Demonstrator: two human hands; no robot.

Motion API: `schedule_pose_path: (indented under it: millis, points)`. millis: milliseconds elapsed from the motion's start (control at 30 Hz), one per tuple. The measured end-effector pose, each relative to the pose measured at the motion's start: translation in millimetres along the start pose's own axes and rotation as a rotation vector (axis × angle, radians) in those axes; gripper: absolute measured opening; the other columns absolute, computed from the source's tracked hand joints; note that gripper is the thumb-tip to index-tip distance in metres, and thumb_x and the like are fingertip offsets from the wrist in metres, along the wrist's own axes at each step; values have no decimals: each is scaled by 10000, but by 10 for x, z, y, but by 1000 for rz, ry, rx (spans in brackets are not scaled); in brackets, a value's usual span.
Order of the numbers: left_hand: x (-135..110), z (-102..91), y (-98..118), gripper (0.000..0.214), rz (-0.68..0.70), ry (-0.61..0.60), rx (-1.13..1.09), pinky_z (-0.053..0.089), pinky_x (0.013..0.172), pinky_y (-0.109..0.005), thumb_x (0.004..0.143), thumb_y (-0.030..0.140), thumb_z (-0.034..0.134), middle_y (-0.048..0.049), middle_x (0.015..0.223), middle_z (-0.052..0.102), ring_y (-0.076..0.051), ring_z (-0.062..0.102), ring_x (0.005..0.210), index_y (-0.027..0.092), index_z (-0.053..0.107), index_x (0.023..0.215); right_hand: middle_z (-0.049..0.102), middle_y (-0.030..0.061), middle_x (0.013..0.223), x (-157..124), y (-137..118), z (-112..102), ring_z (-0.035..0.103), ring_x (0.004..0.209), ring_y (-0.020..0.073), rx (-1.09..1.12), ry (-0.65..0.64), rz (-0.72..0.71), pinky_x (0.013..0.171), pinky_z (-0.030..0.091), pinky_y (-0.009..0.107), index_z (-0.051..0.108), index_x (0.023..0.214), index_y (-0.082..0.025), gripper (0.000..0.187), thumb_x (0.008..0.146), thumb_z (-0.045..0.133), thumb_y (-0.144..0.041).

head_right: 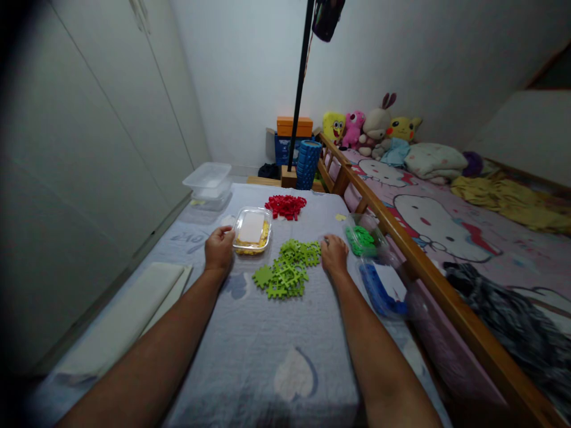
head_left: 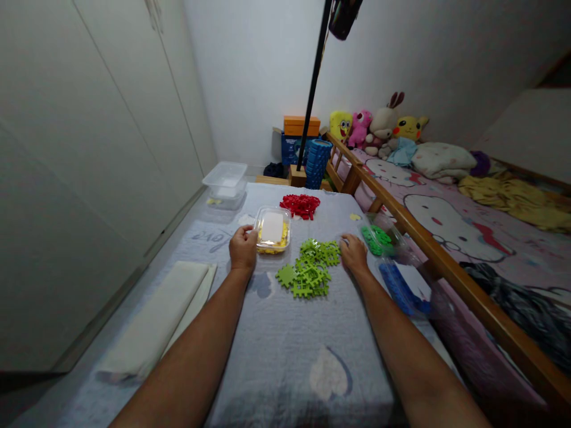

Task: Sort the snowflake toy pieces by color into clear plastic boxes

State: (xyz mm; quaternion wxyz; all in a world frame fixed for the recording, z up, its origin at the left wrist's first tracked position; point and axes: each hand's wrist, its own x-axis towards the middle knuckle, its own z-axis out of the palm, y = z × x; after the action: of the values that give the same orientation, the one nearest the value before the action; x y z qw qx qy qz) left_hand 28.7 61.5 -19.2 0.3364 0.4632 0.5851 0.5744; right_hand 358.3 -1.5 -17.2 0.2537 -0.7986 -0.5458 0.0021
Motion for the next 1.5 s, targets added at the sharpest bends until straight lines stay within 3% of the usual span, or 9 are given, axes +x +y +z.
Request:
schedule_pose_path:
  millis: [133, 300, 433, 600, 800, 933, 1067, 1267, 1500]
  points:
    - [1, -27, -42, 436, 37, -76, -123, 476, 713, -293, 780, 507, 602, -16, 780, 680, -189, 607, 737, 148, 727, 993, 736, 144, 1241, 8, -295, -158, 613, 1201, 284, 119, 90, -54, 1084, 413, 416, 743, 1128, -163, 349, 912, 481, -243]
    - [-13, -83, -69, 378, 28, -135, -151, 475, 720, -283, 797, 467, 616, -14, 796, 695, -172, 599, 724, 155, 735, 977, 766, 87, 1198, -113, -993, -254, 644, 1148, 250, 187, -185, -339, 1052, 432, 377, 746, 1124, -200, 284, 942, 545, -285]
    - [-43, -107, -48, 330, 26, -134, -103, 411, 621, -260, 752, 437, 628, 21, 678, 608, -146, 512, 617, 163, 719, 912, 778, 82, 1166, -205, -1444, -174, 635, 1168, 299, 51, -328, -256, 1018, 425, 431, 700, 1262, -223, 364, 955, 596, -390]
    - [-46, -90, -48, 277, 32, -127, -97, 364, 578, -256, 740, 392, 623, 41, 615, 534, -138, 463, 574, 173, 710, 886, 784, 65, 1050, -136, -1615, 0, 682, 1029, 250, 92, -380, -96, 926, 450, 370, 639, 1334, -210, 404, 940, 591, -288]
    - [-90, -75, 46, 329, 108, -126, -138, 345, 576, -252, 795, 421, 636, 69, 610, 432, -127, 404, 566, 165, 705, 990, 737, 25, 874, -44, -1578, 126, 658, 787, 187, 308, -274, -49, 737, 459, 270, 703, 1215, -183, 359, 889, 558, -218]
    - [-186, -54, 151, 424, 191, -263, -131, 366, 597, -258, 838, 470, 618, 69, 624, 440, -139, 438, 581, 174, 694, 1131, 715, 20, 808, -11, -1447, 83, 629, 719, 195, 392, -98, -39, 720, 468, 277, 706, 1219, -178, 413, 861, 508, -235]
    - [-255, -27, 189, 468, 230, -350, -31, 380, 639, -266, 866, 489, 585, 69, 623, 447, -148, 466, 600, 186, 671, 1212, 754, 68, 905, 111, -1176, -81, 652, 777, 223, 350, -3, -1, 762, 481, 300, 701, 1231, -164, 454, 870, 447, -273]
    - [-196, -38, 145, 403, 205, -229, 95, 362, 638, -275, 879, 465, 534, 59, 625, 448, -157, 476, 605, 187, 691, 1125, 774, 151, 1045, 378, -659, -289, 683, 932, 279, 171, 139, 174, 835, 487, 328, 700, 1233, -127, 480, 859, 417, -232]
    - [-154, -42, 150, 346, 173, -164, 134, 378, 658, -285, 816, 403, 544, 60, 605, 452, -166, 497, 601, 183, 696, 1035, 768, 170, 1123, 469, -377, -198, 692, 1026, 294, 29, 186, 333, 856, 472, 337, 691, 1286, -157, 479, 880, 438, -181]
